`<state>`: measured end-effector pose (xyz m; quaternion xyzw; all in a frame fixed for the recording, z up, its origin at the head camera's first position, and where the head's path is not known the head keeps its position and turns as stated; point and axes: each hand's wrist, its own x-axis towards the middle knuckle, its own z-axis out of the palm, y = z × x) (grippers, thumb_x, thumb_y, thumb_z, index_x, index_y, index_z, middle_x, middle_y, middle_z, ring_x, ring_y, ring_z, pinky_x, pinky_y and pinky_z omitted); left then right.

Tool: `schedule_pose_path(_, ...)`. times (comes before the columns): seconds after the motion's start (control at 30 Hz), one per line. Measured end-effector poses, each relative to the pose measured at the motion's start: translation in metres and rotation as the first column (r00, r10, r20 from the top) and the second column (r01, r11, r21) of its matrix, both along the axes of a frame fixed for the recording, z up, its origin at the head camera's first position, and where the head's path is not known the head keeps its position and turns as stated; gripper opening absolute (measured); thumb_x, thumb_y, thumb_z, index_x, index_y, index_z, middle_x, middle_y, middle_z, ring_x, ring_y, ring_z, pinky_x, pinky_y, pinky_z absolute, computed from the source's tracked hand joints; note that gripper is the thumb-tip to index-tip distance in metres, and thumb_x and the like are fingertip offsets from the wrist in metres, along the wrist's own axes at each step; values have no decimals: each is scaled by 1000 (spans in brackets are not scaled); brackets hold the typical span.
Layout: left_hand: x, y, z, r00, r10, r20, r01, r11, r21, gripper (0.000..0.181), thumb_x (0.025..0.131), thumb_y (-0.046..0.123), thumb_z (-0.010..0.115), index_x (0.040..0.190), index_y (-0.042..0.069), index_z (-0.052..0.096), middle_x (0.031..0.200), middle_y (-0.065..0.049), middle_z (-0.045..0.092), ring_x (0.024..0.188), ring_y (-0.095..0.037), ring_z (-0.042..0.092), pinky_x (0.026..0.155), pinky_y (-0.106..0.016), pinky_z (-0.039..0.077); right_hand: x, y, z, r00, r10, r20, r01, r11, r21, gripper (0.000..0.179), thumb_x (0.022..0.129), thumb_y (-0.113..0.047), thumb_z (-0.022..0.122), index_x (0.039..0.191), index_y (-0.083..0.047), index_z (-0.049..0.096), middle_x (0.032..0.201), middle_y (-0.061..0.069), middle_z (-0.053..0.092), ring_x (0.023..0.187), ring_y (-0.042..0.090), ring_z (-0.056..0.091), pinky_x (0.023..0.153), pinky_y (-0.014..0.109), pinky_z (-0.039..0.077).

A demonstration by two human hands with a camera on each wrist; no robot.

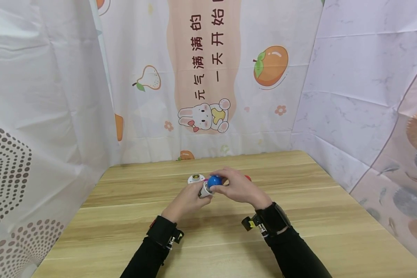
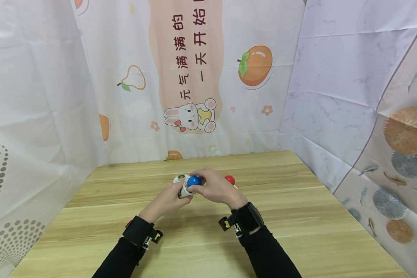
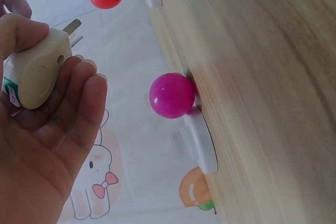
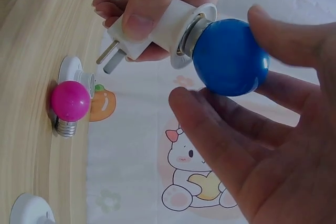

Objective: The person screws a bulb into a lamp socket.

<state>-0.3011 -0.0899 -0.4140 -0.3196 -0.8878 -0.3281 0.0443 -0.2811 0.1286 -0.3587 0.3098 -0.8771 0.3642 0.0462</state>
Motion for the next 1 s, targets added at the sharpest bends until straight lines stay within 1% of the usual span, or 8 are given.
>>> schedule_pose_path(0.07,0,0,0,1000,3,9,-3,1000,1,37,94,20,72,129,12,62,117,-1,69,102,-14,64,92,-39,54,0,2,0,999,36,21,-35,999,-19,54,92,-25,78,141,-12,59,133,7,57,109,20,60,84,28,56)
schedule_pose_path(0.17,0,0,0,1000,9,17,-9,1000,1,37,94,21,73,129,14,62,117,0,69,103,-14,64,94,-39,53,0,5,2,993,116,26,-115,992,-51,56,92,-12,77,144,-11,56,142,12,48,120,26,57,89,31,56)
schedule_pose_path(0.33,1,0,0,1000,5,31,-5,1000,7,42,94,20,73,134,15,60,121,-1,68,107,-15,64,95,-39,53,-1,9,3,976,216,-39,-217,976,-31,45,90,6,72,132,-9,65,138,12,51,123,30,55,93,34,55)
schedule_pose_path(0.43,1,0,1,999,-4,37,4,1000,11,42,95,17,72,135,14,59,121,-1,68,105,-14,63,93,-37,53,-1,9,3,971,223,-79,-224,975,7,42,90,8,71,127,-10,68,135,11,53,121,30,56,96,37,54)
schedule_pose_path(0.57,1,0,0,999,-8,33,7,1000,10,43,95,17,72,136,14,59,120,0,68,103,-13,63,91,-34,53,-1,7,3,971,203,-125,-199,979,46,40,90,7,71,125,-11,70,132,9,56,121,28,56,98,42,52)
schedule_pose_path(0.67,0,0,-1,1000,-7,30,6,1000,9,42,95,18,72,135,14,60,119,0,68,103,-12,63,90,-34,53,-1,7,2,972,200,-125,-197,980,41,39,91,7,70,125,-12,71,130,7,57,119,27,57,97,40,53)
schedule_pose_path(0.8,-1,-1,-1,1000,-6,27,6,1000,10,40,95,18,72,133,14,61,118,1,68,103,-12,63,91,-35,53,-1,6,2,970,212,-118,-211,977,18,38,91,8,70,124,-10,71,126,6,57,114,25,59,94,35,55)
schedule_pose_path(1.0,0,-2,-1,1000,-7,14,7,1000,9,36,94,20,73,129,14,63,113,2,69,97,-11,63,89,-35,54,-1,4,1,980,192,-55,-193,981,-17,38,92,4,71,127,-10,69,122,3,56,108,20,60,90,26,55)
